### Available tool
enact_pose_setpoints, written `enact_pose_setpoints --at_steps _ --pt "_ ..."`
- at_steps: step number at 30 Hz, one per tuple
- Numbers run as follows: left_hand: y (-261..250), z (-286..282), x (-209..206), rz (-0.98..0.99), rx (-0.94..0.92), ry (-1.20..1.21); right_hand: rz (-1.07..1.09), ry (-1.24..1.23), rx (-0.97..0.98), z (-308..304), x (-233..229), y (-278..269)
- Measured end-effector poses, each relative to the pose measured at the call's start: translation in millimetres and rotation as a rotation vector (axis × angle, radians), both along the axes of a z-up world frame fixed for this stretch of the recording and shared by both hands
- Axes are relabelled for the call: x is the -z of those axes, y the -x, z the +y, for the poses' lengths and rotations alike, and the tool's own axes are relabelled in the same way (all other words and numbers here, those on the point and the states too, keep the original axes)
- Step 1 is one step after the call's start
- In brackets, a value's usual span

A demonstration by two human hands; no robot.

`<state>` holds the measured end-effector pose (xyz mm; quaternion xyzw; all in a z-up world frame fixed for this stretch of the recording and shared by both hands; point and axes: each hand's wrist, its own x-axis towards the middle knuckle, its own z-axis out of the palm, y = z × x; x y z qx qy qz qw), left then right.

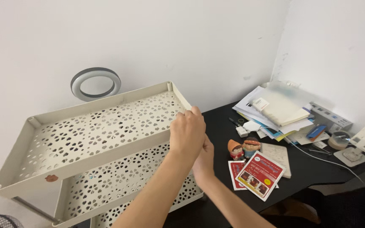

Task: The person assembles a three-tier plastic storage rack by inserting metal poles into the trays and securing them with plastic caps. They then place a notebook, two figurines, and a pamphlet onto the top tier and move the completed rack across the room.

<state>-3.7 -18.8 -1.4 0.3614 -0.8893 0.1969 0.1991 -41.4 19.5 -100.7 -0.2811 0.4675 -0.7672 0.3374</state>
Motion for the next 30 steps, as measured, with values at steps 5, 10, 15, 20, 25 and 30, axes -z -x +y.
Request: enact_pose_setpoints --at_steps 5,10,15,20,25,30 --pt "-1 0 0 0.039 0.015 0.043 0.045 -0.059 -0.163 -4 7 31" --pt "-1 -4 3 0.019 0.013 0.037 -0.04 0.083 -0.396 -10 19 52" --pt "3 -9 12 0.137 0.052 0.045 -0.034 0.127 -0.49 -14 23 67" --pt "4 -3 11 0.105 0.02 0.08 0.11 -0.024 -0.21 -2 15 43" --pt "-3 6 7 0.038 -0.046 0.175 0.185 0.081 0.068 1 7 3" --pt "-3 11 11 0.049 -0.053 0.198 0.272 0.111 0.109 -8 14 6"
